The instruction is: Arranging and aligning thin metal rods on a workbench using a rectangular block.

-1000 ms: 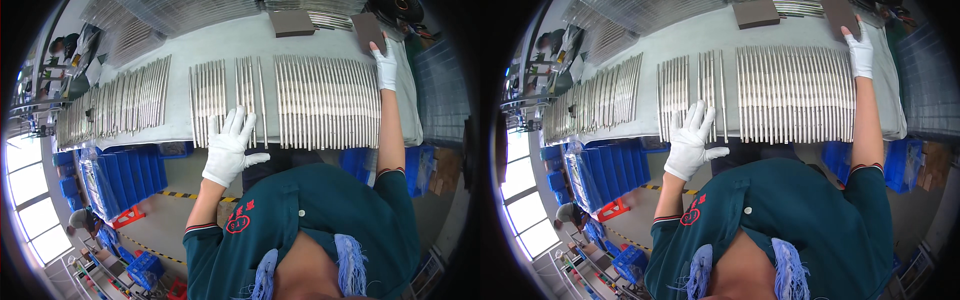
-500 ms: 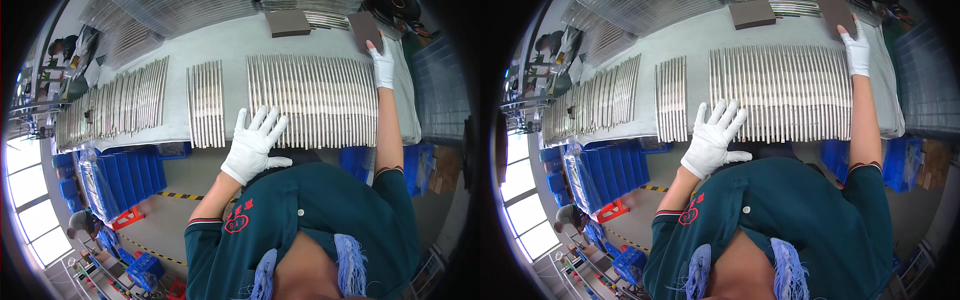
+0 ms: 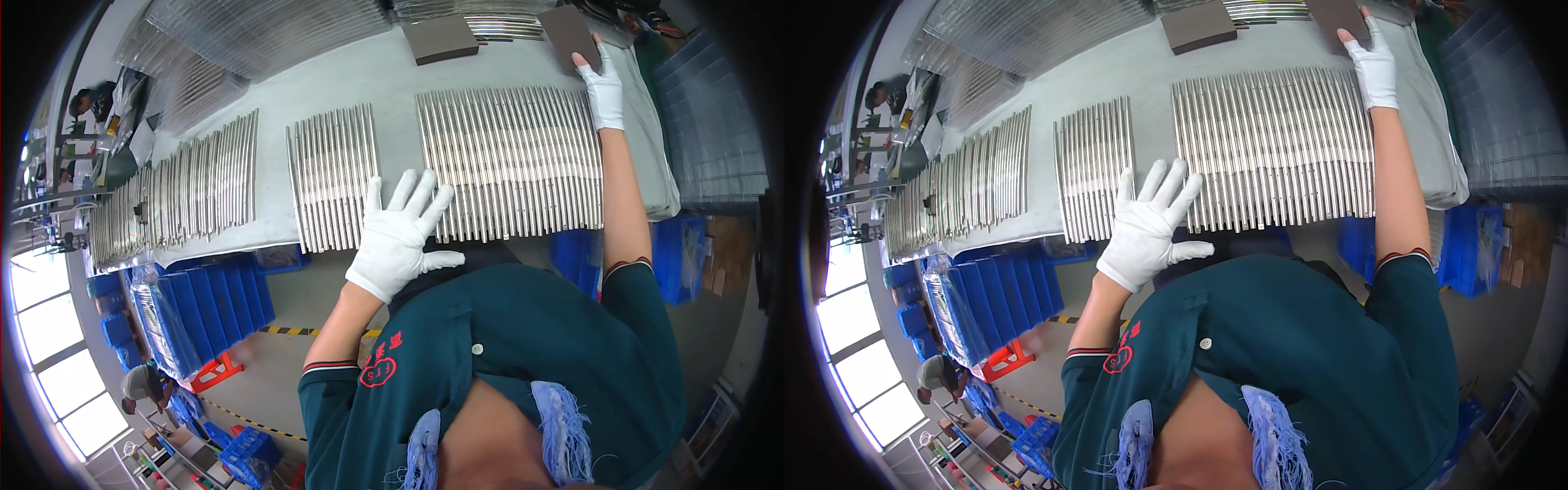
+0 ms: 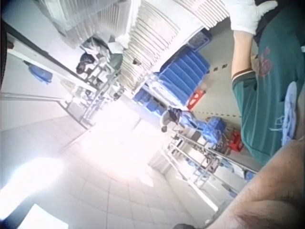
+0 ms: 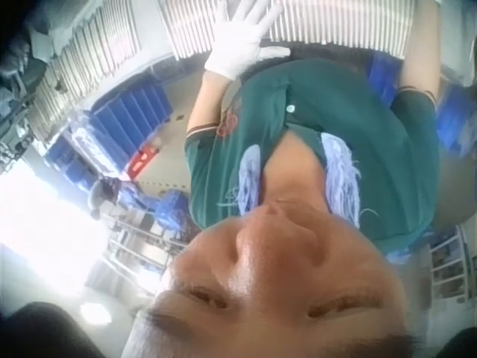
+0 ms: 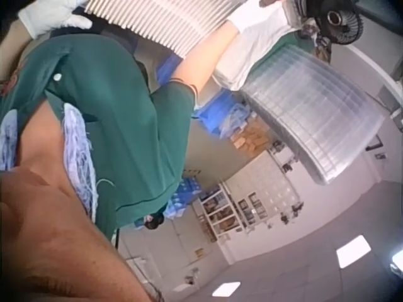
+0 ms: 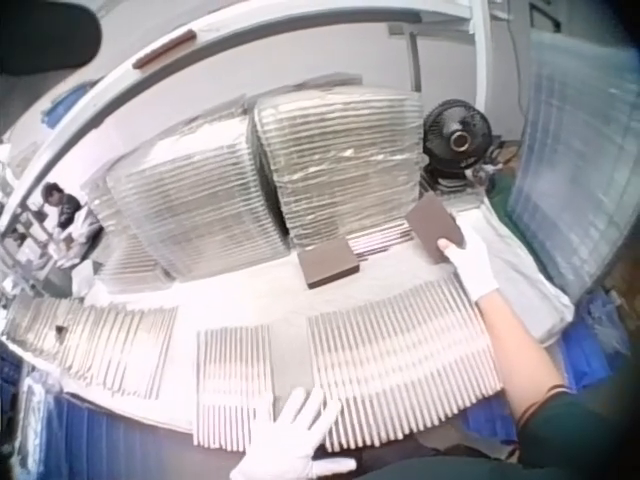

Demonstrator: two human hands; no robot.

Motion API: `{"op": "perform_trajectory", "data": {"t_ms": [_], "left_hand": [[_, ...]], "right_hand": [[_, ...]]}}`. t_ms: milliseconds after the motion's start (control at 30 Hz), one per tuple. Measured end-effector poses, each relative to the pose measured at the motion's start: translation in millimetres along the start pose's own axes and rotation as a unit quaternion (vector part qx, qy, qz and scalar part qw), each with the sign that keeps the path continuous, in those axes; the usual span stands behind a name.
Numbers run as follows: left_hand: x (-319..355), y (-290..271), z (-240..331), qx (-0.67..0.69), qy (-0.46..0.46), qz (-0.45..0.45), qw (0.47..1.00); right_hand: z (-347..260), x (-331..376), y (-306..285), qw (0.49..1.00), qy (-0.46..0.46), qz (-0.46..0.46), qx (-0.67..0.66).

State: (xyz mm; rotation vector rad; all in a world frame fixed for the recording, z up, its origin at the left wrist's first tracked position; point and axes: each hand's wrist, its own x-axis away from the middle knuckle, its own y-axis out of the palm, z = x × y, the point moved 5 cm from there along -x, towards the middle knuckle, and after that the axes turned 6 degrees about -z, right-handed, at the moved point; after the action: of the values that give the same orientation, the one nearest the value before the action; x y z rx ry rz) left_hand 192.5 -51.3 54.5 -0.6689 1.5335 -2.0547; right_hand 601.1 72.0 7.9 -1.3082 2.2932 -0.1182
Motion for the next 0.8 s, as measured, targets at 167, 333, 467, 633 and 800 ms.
{"op": "perform_trajectory", "data": {"t_ms": [167,333,467,633,800], "left_hand": [[-23.5,10.0,24.9,0.024,0.071,0.017,0.997],[-15.2,11.6,18.2,0.006,0.052,0.004,0.999],[4.7,6.4,1.8,-0.017,0.006,-0.013,1.0],[23.7,8.7,-11.8,-0.032,-0.034,-0.004,0.999],[12.2,8.3,-3.6,-0.02,-0.012,0.008,1.0]], "right_hand": [[-1.5,-0.6,2.7,1.0,0.01,-0.002,-0.008],[25.0,-6.3,-7.5,1.0,0.013,-0.008,-0.022],[23.7,-6.0,-6.6,1.0,0.02,-0.013,-0.015],[23.9,-6.1,-9.7,1.0,0.013,-0.01,-0.009],[21.9,-5.6,-7.8,1.0,0.014,-0.008,-0.002]]}}
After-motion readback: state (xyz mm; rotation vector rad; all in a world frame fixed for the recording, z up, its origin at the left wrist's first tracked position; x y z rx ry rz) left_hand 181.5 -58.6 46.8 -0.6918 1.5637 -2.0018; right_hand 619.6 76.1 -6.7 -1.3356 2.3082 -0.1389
